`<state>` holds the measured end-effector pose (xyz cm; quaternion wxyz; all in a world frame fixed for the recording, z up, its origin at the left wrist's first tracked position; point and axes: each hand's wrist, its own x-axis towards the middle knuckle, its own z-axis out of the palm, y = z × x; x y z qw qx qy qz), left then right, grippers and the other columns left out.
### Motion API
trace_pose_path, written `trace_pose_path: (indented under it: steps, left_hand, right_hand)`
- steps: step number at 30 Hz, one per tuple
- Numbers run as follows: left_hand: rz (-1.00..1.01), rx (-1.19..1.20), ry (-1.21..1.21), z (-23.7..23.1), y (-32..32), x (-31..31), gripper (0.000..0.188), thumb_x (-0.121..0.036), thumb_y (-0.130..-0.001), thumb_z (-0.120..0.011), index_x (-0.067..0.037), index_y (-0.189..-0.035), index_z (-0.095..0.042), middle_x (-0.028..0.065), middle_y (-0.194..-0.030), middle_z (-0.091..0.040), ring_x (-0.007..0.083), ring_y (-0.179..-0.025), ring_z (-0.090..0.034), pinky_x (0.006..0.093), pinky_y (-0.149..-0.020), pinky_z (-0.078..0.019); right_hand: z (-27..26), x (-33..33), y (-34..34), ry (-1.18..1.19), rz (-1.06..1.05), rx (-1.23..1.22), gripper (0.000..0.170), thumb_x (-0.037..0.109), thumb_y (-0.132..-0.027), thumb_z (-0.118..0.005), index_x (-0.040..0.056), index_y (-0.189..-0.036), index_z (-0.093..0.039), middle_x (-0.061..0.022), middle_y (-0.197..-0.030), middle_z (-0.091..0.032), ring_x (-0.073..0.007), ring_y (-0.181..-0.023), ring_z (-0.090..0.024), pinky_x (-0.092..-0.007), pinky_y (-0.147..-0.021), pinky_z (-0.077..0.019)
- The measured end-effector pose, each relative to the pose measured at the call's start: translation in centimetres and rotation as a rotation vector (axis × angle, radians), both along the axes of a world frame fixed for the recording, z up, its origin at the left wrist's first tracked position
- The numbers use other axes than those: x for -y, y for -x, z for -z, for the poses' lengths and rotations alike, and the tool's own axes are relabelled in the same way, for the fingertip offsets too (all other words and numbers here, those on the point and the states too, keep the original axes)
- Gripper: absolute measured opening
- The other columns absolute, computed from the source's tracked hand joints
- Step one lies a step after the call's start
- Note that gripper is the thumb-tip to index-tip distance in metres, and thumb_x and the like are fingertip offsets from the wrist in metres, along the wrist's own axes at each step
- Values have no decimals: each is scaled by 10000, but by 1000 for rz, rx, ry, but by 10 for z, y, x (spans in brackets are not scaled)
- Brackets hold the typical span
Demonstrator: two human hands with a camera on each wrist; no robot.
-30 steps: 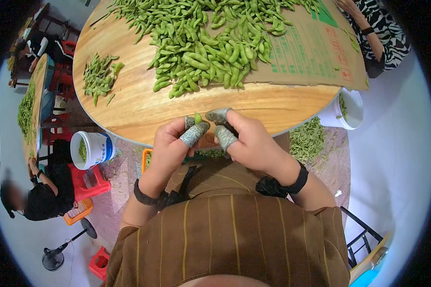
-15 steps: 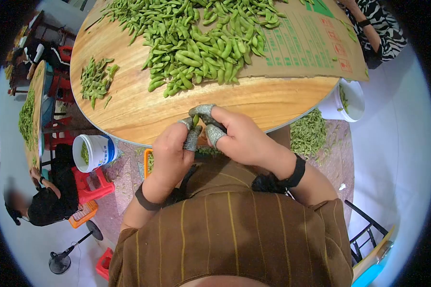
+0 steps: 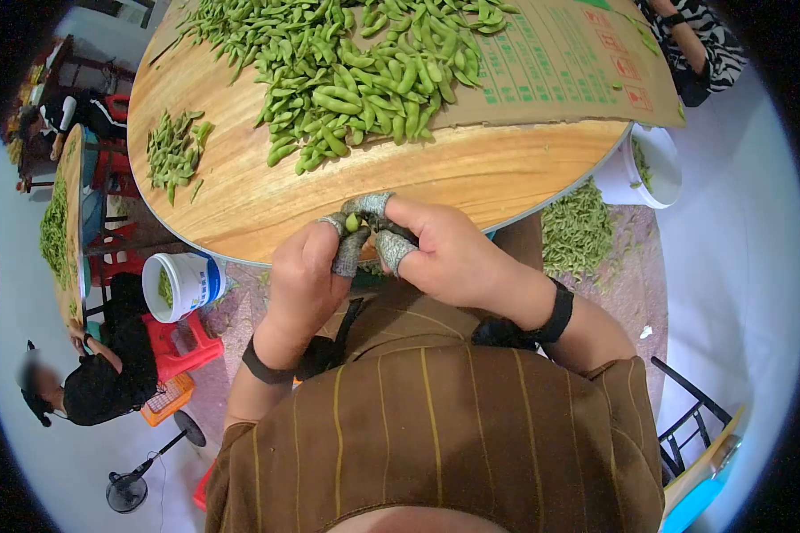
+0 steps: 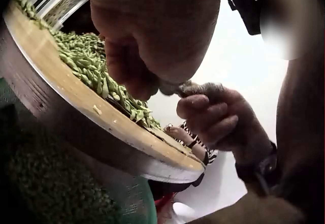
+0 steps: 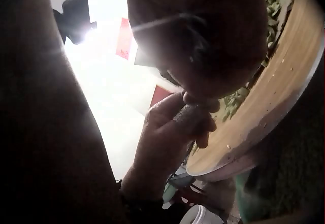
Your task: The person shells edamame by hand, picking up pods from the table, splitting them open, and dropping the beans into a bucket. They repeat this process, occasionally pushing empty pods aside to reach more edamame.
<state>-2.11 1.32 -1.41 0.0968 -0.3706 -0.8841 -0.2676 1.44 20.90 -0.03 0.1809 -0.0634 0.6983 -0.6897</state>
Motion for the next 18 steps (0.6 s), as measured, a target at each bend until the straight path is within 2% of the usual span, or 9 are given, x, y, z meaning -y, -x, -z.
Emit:
trace_pose_path:
  steps: [2,3,5,7,9,10,12,17,18]
  left_hand:
    - [-77,530,-271,-4,-6,-4,120,-114,-875,-616,2,-891,-589,12,-665,-568,122,-510,-510,289,-480,-421]
    - [-74,531,-269,-5,-4,-2,120,-114,-875,-616,2,-891,-589,12,-665,-568,122,-510,-510,289,-480,-421]
    - [-7,1631,-1015,-6,-1,3,100,-86,-911,-551,-20,-980,-580,29,-714,-585,100,-561,-503,255,-511,-425]
    - [40,1660,-1042,-3,-4,1,130,-66,-932,-482,-31,-1027,-563,16,-747,-587,83,-587,-492,208,-534,-410]
    - [-46,1383,-720,-4,-4,-3,139,-34,-916,-448,-36,-990,-567,9,-755,-581,70,-618,-494,197,-559,-410]
    - [-69,1343,-572,-4,-4,-4,145,-8,-892,-432,-37,-947,-563,0,-747,-572,70,-644,-506,215,-581,-426]
    - [-17,1268,-500,-4,-7,-6,133,4,-873,-445,-31,-929,-561,20,-742,-579,101,-646,-529,242,-594,-439]
    - [128,976,-259,-12,-13,-4,135,50,-793,-475,-17,-870,-563,131,-744,-594,265,-681,-592,335,-646,-463]
    - [181,963,-231,-15,-12,-2,139,38,-815,-463,-24,-875,-572,93,-739,-605,206,-696,-592,306,-643,-458]
  right_hand:
    - [-7,-4,1,107,1,168,356,89,-925,-486,111,-1279,-513,44,-768,-568,-1,-526,-439,-161,-440,-357]
    - [-9,-7,1,211,-1,337,352,92,-923,-497,108,-1274,-517,45,-771,-568,-1,-534,-445,-164,-446,-361]
    - [-9,-13,1,298,0,421,331,92,-920,-511,97,-1250,-529,37,-768,-565,-17,-552,-465,-181,-465,-380]
    - [-7,-12,0,383,-3,500,310,92,-916,-524,85,-1226,-541,29,-765,-562,-32,-571,-485,-199,-484,-398]
    - [0,-5,-4,-371,241,-307,333,52,-806,-613,51,-1134,-558,-92,-790,-579,-258,-603,-580,-343,-556,-488]
    - [2,-4,-3,-373,243,-307,333,52,-806,-613,51,-1134,-558,-92,-790,-579,-258,-603,-580,-343,-556,-488]
    - [5,-4,0,-641,185,-754,315,98,-778,-695,40,-1066,-583,-105,-823,-577,-267,-712,-604,-361,-613,-493]
    - [5,-6,3,-669,31,-672,315,118,-707,-735,29,-972,-593,-142,-830,-565,-346,-745,-587,-395,-637,-492]
    - [5,-6,2,-669,5,-652,295,123,-709,-733,27,-949,-593,-143,-820,-560,-351,-740,-585,-401,-635,-486]
